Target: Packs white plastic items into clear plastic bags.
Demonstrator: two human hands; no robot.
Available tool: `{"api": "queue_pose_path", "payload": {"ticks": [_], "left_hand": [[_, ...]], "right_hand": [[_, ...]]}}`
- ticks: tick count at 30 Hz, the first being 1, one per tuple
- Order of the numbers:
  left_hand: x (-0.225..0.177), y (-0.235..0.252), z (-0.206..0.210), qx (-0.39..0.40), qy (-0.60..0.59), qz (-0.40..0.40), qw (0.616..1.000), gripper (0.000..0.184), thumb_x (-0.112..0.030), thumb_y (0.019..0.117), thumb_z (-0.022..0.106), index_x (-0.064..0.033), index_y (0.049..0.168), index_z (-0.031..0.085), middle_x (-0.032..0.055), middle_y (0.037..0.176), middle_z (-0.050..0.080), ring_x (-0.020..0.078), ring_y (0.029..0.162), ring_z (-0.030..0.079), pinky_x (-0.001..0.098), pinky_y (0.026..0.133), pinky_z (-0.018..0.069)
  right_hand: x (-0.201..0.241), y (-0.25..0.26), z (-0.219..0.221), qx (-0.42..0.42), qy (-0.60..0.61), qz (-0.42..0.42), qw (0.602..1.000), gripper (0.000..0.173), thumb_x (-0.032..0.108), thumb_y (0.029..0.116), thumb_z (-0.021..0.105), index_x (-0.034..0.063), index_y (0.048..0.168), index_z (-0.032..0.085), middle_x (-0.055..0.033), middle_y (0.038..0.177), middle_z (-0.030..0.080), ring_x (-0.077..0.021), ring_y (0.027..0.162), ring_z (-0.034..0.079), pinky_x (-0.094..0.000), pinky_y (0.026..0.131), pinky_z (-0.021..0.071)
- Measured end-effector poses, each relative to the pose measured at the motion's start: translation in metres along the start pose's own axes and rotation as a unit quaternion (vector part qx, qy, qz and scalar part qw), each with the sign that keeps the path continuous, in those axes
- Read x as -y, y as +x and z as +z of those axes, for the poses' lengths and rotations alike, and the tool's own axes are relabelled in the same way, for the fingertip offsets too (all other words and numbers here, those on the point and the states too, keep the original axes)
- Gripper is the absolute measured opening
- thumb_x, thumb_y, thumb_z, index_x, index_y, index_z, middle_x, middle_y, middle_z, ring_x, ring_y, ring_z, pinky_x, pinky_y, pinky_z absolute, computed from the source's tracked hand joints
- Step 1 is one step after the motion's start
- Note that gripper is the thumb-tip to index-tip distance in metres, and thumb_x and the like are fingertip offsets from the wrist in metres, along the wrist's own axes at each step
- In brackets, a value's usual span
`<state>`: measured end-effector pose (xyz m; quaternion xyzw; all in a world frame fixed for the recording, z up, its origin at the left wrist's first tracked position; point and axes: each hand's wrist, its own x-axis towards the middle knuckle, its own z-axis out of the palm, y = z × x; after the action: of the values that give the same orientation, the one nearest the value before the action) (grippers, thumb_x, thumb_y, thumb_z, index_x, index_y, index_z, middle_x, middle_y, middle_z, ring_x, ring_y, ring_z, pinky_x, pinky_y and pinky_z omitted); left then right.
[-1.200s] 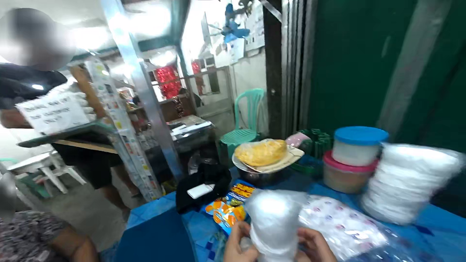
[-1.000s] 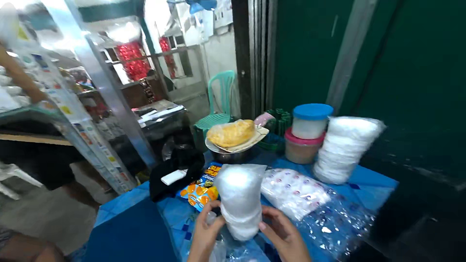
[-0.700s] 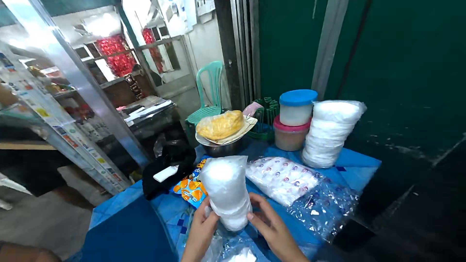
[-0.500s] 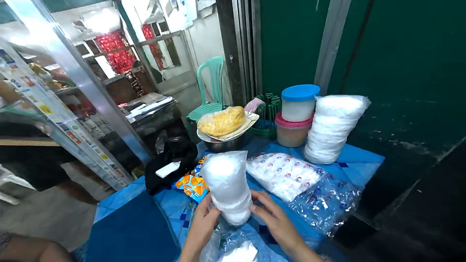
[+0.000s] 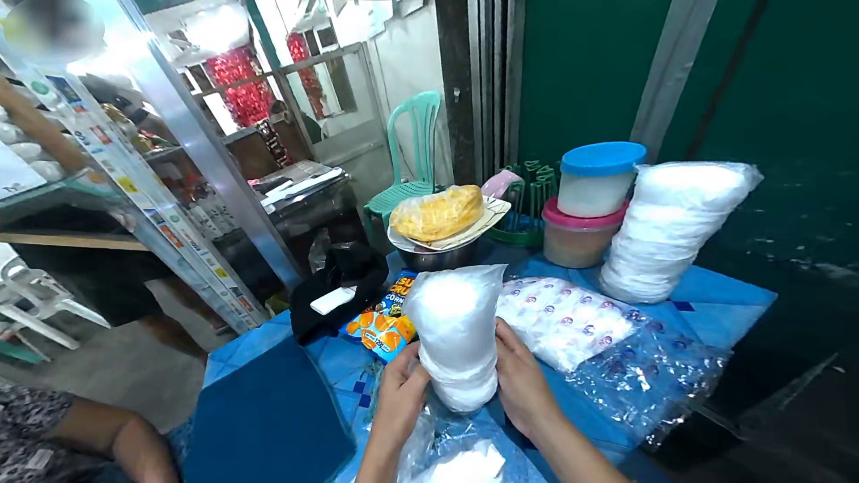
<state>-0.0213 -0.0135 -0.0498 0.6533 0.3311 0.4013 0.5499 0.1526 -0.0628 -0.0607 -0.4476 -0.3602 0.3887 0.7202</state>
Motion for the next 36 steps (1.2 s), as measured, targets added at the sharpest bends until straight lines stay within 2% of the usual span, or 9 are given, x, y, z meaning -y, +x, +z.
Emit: {"api": "queue_pose_path", "payload": {"ticks": [7,10,13,19,23,27,29,33,36], "left_hand": [[-0.003,0.004,0.005,-0.041,-0.038,-0.063,0.996,0.022,-0.012,0.0979,0.054,-0.0042,0.115,0.065,-0.0013,0.064,0.054,0.0036,0.045,0.041,0.0201,0.043,0.0359],[0.0,0.004,0.011,-0.029,-0.081,-0.049,0.995,0.033,-0.012,0.0924,0.062,-0.0078,0.123,0.05,0.0048,0.087,0.061,0.0052,0.048,0.045,0.0204,0.043,0.0395],[0.001,-0.001,0.015,-0.019,-0.095,-0.027,0.995,0.043,-0.007,0.0922,0.062,-0.0102,0.134,0.052,0.0074,0.101,0.063,0.0057,0.052,0.046,0.0209,0.046,0.0403],[0.002,-0.002,0.013,0.016,-0.071,-0.001,0.997,0.043,-0.01,0.1009,0.045,-0.0042,0.143,0.05,-0.0002,0.075,0.058,0.0024,0.05,0.042,0.019,0.046,0.0372],[0.006,-0.001,0.007,0.035,-0.013,0.022,0.999,0.039,-0.015,0.1037,0.039,-0.002,0.138,0.055,0.0005,0.088,0.063,0.002,0.055,0.045,0.0192,0.049,0.0398],[0.004,-0.003,0.007,0.054,0.034,0.009,0.998,0.037,-0.025,0.103,0.044,-0.0018,0.129,0.059,0.0031,0.11,0.063,0.001,0.068,0.051,0.0191,0.058,0.0445],[0.004,-0.003,0.007,0.065,0.037,0.0,0.997,0.035,-0.026,0.1025,0.046,-0.0029,0.125,0.06,0.0016,0.106,0.063,0.0005,0.068,0.051,0.0184,0.058,0.0435],[0.0,0.0,0.008,0.056,0.011,-0.024,0.998,0.023,-0.02,0.1029,0.042,-0.0073,0.112,0.059,-0.0066,0.07,0.054,0.0009,0.053,0.045,0.0184,0.051,0.0406],[-0.001,-0.002,0.014,0.0,0.017,-0.015,1.0,0.031,-0.017,0.1004,0.05,-0.003,0.127,0.057,0.0015,0.09,0.063,0.0042,0.064,0.053,0.0215,0.058,0.0463]], "right_hand": [[-0.001,0.003,-0.004,0.028,-0.026,0.022,0.999,0.028,0.022,0.1079,0.044,0.0086,0.117,0.067,-0.0112,0.102,0.07,-0.0204,0.095,0.069,-0.0389,0.086,0.0582],[0.001,0.002,-0.005,0.027,-0.018,0.02,0.999,0.029,0.021,0.1086,0.042,0.0082,0.118,0.065,-0.0109,0.104,0.07,-0.0194,0.097,0.069,-0.0378,0.088,0.0582],[0.002,0.0,-0.005,0.028,0.008,0.03,0.999,0.027,0.02,0.1084,0.042,0.0113,0.121,0.064,-0.0094,0.108,0.07,-0.0193,0.099,0.069,-0.0386,0.089,0.0581],[0.002,0.004,-0.003,0.055,0.035,0.049,0.997,0.032,0.022,0.1083,0.04,0.0141,0.13,0.061,-0.0102,0.113,0.07,-0.02,0.104,0.069,-0.0395,0.093,0.0572],[-0.002,0.004,-0.006,0.073,0.007,0.068,0.995,0.041,0.024,0.1074,0.036,0.0104,0.138,0.059,-0.0091,0.121,0.07,-0.0164,0.111,0.067,-0.0357,0.097,0.0559],[-0.001,0.003,-0.006,0.063,-0.084,0.054,0.993,0.039,0.022,0.1067,0.036,0.0064,0.13,0.063,-0.0059,0.114,0.07,-0.0096,0.107,0.066,-0.0304,0.095,0.0552],[0.001,0.005,-0.009,0.072,-0.141,0.041,0.987,0.034,0.018,0.1073,0.039,0.0062,0.129,0.064,-0.0074,0.114,0.07,-0.0109,0.106,0.066,-0.0338,0.095,0.055],[-0.005,0.016,-0.017,0.095,-0.264,0.003,0.96,0.031,0.014,0.1065,0.047,0.0026,0.131,0.062,-0.018,0.123,0.064,-0.0267,0.115,0.062,-0.0492,0.101,0.0502],[-0.005,0.016,-0.024,0.089,-0.307,-0.043,0.947,0.028,0.017,0.1073,0.045,0.0039,0.123,0.065,-0.0165,0.117,0.064,-0.0287,0.113,0.061,-0.0512,0.099,0.0495]]}}
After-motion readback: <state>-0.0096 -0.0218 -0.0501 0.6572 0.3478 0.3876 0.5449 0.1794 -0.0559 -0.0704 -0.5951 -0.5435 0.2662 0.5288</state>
